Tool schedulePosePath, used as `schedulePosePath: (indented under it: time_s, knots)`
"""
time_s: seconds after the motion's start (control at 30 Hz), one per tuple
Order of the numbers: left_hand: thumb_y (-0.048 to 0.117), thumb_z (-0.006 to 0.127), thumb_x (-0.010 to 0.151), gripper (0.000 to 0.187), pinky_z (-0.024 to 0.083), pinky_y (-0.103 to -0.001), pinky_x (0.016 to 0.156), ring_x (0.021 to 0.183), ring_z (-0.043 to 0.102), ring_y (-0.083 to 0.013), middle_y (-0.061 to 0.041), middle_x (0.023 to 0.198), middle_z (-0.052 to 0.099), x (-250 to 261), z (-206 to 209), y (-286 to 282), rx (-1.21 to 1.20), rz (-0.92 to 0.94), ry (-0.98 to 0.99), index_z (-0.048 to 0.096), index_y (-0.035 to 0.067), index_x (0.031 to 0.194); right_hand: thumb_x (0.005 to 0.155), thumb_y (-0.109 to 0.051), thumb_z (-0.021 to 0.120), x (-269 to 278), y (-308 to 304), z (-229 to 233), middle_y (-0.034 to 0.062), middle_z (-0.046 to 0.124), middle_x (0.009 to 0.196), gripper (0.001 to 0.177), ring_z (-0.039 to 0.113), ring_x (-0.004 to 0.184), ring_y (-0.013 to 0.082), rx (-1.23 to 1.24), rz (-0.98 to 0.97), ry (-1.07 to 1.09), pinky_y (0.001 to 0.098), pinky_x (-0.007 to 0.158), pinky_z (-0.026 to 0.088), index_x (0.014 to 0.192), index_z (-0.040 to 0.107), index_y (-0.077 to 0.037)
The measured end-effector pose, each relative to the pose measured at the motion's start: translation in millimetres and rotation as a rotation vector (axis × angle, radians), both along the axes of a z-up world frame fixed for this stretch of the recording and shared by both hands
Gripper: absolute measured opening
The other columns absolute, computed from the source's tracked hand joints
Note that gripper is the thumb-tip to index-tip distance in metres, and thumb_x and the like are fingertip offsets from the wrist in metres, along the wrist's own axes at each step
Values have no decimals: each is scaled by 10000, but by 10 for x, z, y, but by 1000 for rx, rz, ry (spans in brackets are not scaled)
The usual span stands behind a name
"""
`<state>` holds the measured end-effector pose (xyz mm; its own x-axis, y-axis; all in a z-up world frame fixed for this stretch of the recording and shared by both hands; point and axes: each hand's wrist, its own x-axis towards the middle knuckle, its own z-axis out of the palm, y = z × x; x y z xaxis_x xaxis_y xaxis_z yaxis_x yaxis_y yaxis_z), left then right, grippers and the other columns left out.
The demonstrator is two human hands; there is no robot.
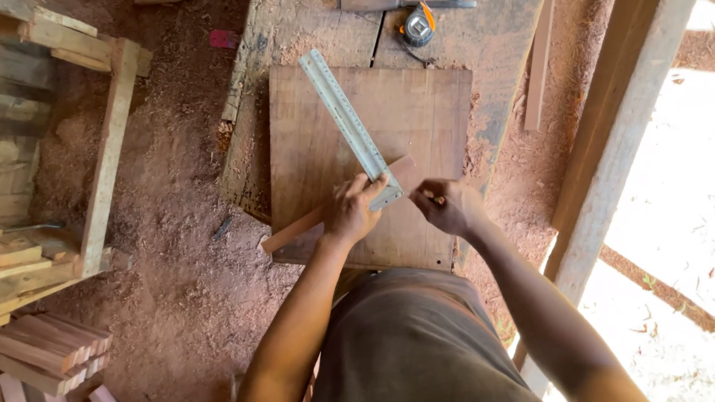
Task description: Marking wood planks for layout using a try square and a pencil.
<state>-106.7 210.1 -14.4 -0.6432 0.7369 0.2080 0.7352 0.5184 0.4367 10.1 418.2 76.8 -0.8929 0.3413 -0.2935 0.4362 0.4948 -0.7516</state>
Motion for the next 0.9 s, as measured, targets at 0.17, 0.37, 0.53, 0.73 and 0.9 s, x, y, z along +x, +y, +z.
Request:
schedulePosePath:
  time_s: [0.17, 0.37, 0.53, 0.73, 0.9]
  knots:
    - [210, 784, 667, 554, 554, -481, 676, 790, 705, -332, -25, 944, 652, -67, -31, 13, 13, -12, -9, 765, 284, 1216, 989, -362, 610, 17, -52, -279, 149, 715, 798, 269, 707, 765, 419, -9, -52, -6, 519, 668, 566, 856, 720, -155]
    - [255, 858, 593, 695, 554, -474, 752, 864, 712, -334, -51, 1012, 670, -99, 123, -18, 21, -61, -95, 738, 254, 1278, 959, -277, 663, -219, -406, -630, 99, 693, 755, 272, 640, 561, 168, -654, -276, -144, 269, 477, 511, 1190, 688, -135]
    - [479, 939, 586, 938, 545, -447, 904, 1028, 706, -387, -160, 1143, 703, -187, 482, -315, 221, 36, -249, 651, 101, 1395, 957, -103, 668, 21, -129, -702, 94, 672, 767, 243, 558, 575, 130, -700, -397, 1, 228, 522, 495, 1167, 697, 16]
    - [398, 867, 722, 686, 551, -478, 886, 1024, 720, -368, -134, 1169, 727, -187, 161, -1185, -31, 211, -253, 707, 92, 1316, 989, -63, 682, 541, 459, -435, 58, 558, 713, 271, 523, 581, 112, -610, -389, 183, 248, 561, 471, 1254, 672, -7]
    - [381, 794, 838, 441, 549, -441, 826, 968, 744, -263, -14, 1089, 763, -185, -449, -1050, -54, 178, -198, 750, 187, 1232, 990, -73, 661, 490, 195, -596, 27, 566, 733, 278, 499, 561, 67, -795, -412, 139, 210, 535, 444, 1245, 666, 37]
